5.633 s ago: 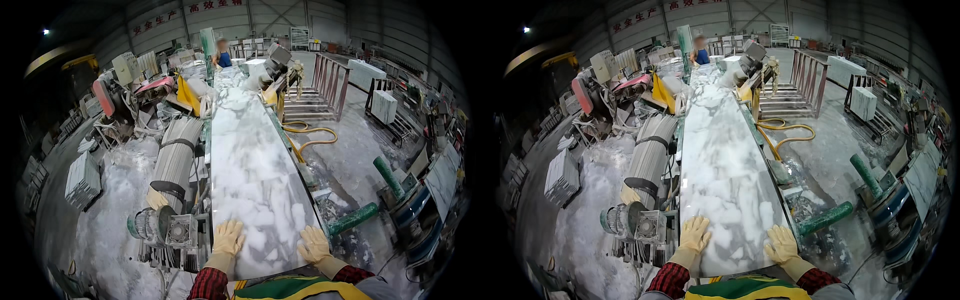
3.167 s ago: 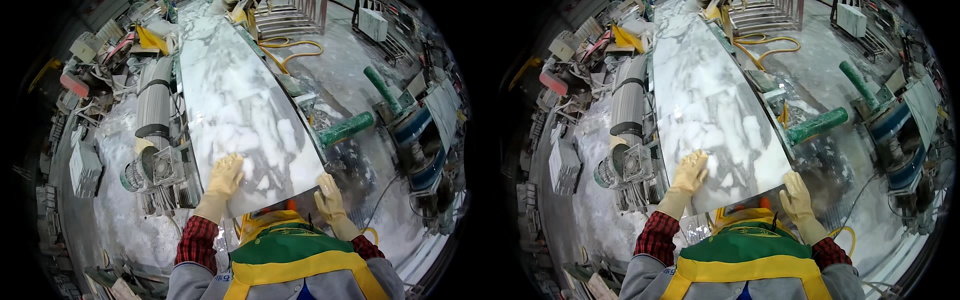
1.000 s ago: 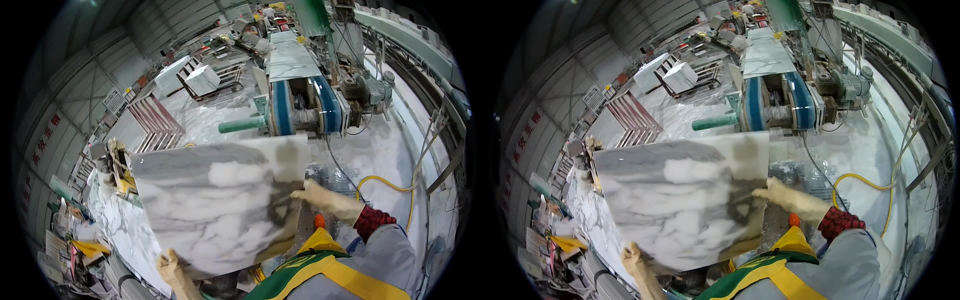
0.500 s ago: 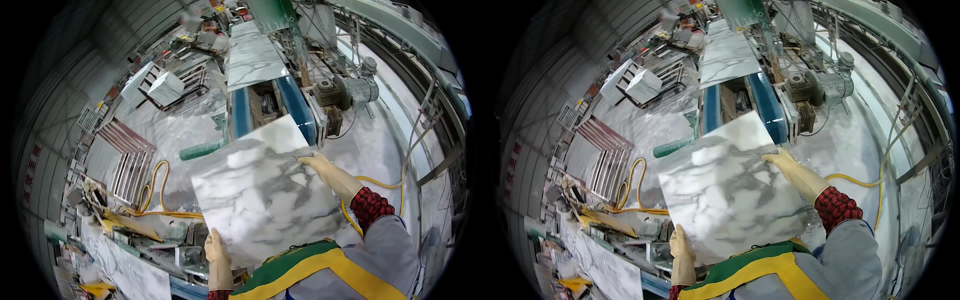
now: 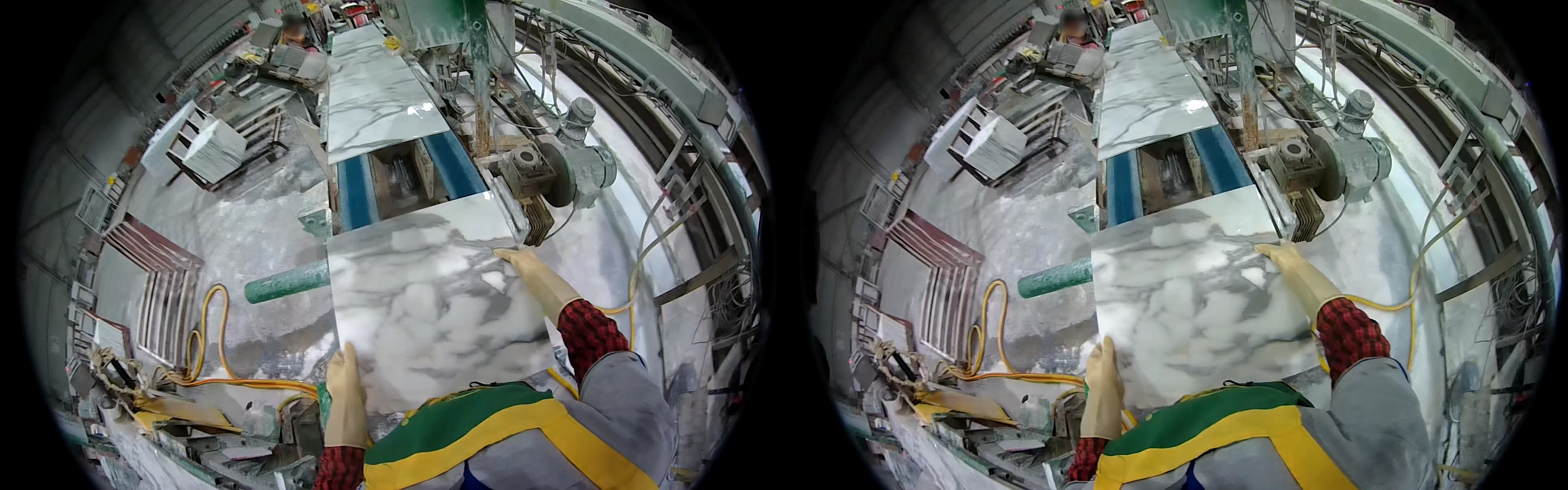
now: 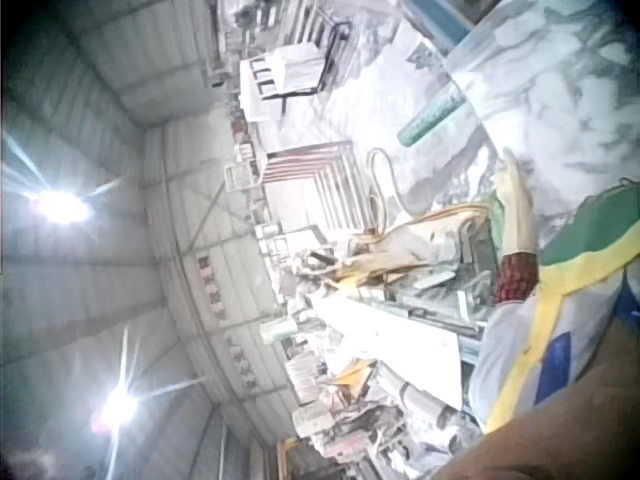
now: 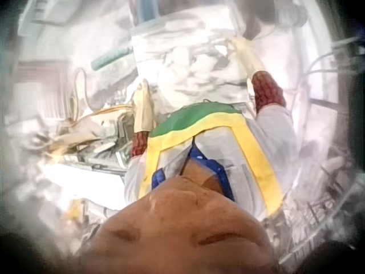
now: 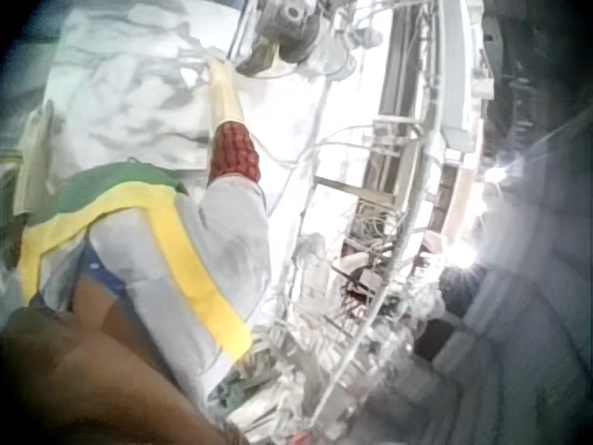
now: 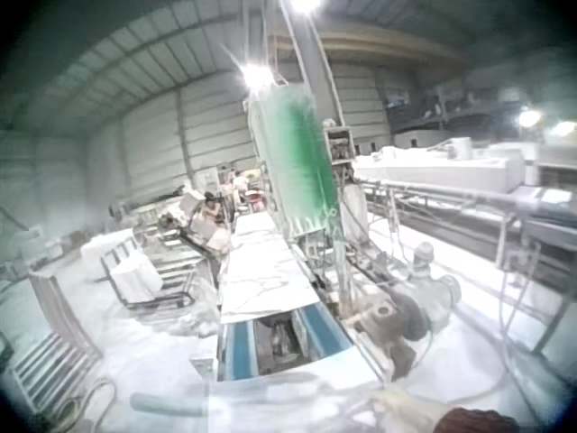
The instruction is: The person repeatedly picks up large marble-patterned stone slabs from a conveyor belt, inspects them, and places them back onto the belt. The person wears gloves and handles the slabs with both hands, moving them along the production line in a factory setting.
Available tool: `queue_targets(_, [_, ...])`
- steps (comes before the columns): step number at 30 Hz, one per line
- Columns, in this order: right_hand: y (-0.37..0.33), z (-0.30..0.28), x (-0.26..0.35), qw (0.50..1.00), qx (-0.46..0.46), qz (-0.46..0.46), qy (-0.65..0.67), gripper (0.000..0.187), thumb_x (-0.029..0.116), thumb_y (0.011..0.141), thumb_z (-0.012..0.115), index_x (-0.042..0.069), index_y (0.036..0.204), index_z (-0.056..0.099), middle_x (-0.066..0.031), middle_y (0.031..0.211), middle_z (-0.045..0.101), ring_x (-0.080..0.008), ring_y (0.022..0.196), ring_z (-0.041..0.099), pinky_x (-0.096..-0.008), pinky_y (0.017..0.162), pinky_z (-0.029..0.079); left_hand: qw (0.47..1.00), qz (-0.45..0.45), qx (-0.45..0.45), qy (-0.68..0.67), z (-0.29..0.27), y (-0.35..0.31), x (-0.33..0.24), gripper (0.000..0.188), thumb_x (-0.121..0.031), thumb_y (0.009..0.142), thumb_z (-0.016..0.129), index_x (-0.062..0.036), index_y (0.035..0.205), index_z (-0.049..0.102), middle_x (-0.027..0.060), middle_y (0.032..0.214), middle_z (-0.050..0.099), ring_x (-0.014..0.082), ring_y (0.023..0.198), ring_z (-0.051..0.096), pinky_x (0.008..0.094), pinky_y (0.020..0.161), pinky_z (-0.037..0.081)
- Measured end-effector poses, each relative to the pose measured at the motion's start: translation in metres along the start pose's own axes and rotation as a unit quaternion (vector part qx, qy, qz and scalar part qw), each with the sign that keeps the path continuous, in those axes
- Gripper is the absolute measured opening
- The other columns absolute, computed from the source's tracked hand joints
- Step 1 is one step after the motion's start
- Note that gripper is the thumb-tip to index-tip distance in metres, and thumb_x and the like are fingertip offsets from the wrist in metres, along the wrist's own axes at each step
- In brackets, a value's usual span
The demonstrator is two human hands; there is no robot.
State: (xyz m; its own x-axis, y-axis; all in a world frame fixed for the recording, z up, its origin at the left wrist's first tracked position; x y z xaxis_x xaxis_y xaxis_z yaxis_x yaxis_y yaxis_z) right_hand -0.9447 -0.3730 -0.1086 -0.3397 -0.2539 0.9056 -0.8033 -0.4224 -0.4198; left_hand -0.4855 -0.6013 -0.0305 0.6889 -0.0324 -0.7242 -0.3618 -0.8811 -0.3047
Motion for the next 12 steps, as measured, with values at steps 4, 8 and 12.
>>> queue_targets(4, [0.034, 0.018, 0.018, 0.996, 0.009, 0.074, -0.056, 0.067, 0.028, 0.093, 0.091, -0.002, 0.148, 0.068, -0.0114, 0.142, 0.075, -0.0242, 0.117, 0.073, -0.0402, 0.106, 0.055, 0.992, -0.015, 0.120, -0.018, -0.013, 0.049, -0.041, 0.060, -0.053, 0.115, 0.049, -0.0050, 0.146, 0.067, 0.0268, 0.144, 0.068, 0.0418, 0.130, 0.066, 0.0506, 0.111, 0.051])
queue_targets(8, [0.018, 0.044, 0.058, 0.987, 0.038, 0.135, -0.081, 0.062, 0.024, 0.101, 0.082, 0.004, 0.157, 0.063, -0.0142, 0.154, 0.068, -0.0223, 0.140, 0.063, -0.0369, 0.119, 0.046, 0.969, 0.072, 0.088, 0.220, 0.000, 0.101, 0.010, 0.058, -0.048, 0.119, 0.044, -0.0069, 0.159, 0.054, 0.0256, 0.160, 0.058, 0.0433, 0.142, 0.058, 0.0502, 0.118, 0.048])
queue_targets(12, [0.071, -0.010, 0.001, 0.983, 0.153, 0.006, -0.097, 0.063, 0.026, 0.102, 0.080, 0.015, 0.161, 0.062, -0.0192, 0.163, 0.060, -0.0257, 0.155, 0.051, -0.0433, 0.134, 0.032, 0.929, 0.157, 0.107, 0.319, 0.000, 0.122, 0.000, 0.056, -0.046, 0.121, 0.040, -0.0111, 0.164, 0.049, 0.0252, 0.167, 0.051, 0.0428, 0.151, 0.051, 0.0478, 0.126, 0.042])
Point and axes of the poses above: each hand's wrist, its own y-axis towards the middle knuckle, its own z-axis out of the palm, x = y × z, the point moved 1 cm from there along y, towards the middle knuckle
